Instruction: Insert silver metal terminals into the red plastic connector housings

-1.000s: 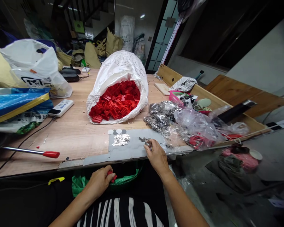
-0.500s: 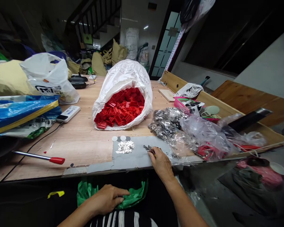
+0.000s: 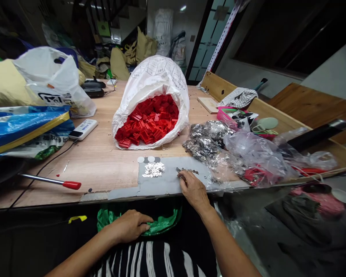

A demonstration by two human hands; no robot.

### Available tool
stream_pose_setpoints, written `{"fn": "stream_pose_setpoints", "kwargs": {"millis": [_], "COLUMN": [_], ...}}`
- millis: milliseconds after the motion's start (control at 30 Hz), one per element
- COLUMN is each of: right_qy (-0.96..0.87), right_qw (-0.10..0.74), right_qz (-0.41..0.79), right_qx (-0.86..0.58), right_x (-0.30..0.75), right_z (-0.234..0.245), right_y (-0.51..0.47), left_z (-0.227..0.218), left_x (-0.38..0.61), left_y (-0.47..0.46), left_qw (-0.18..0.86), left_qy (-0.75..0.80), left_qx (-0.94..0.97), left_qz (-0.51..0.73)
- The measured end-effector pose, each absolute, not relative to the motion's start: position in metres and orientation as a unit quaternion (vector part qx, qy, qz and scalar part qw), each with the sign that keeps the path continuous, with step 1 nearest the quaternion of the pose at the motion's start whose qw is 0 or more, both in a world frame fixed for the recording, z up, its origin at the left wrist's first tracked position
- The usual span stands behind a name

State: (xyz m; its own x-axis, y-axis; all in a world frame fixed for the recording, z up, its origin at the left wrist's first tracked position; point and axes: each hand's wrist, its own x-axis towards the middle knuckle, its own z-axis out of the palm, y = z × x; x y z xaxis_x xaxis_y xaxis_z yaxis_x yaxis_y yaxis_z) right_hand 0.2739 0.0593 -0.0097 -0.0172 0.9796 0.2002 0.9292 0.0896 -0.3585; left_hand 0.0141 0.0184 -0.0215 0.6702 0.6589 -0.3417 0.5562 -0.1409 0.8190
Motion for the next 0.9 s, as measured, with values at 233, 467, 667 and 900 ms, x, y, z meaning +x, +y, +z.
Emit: {"fn": "stream_pose_setpoints", "kwargs": {"millis": [233,467,667,900], "right_qy": [-0.759,-0.746,-0.726,-0.715], "right_qw": [0.217,0.249,0.280,0.305], "right_qz": [0.110,0.110,0.115,0.156], "right_qx": [-0.604,-0.607,-0.618,-0.609], "right_x": [0.289,0.294,0.293,0.296], "right_z": [-0.016,-0.021,-0.024,-0.019], "right_y": [0.061,0.066,0.065,0.065], "left_z": [0.024,0.038,0.020,0.002], "left_x": [0.026,0.049,0.068,0.060], "left_y": [0.076,0.177,0.219,0.211], "left_qw": [0.451,0.158,0.141,0.199], "left_qy": [0.448,0.609,0.620,0.578], "left_qx": [0.754,0.715,0.698,0.666], "left_qz": [0.167,0.305,0.328,0.428]}}
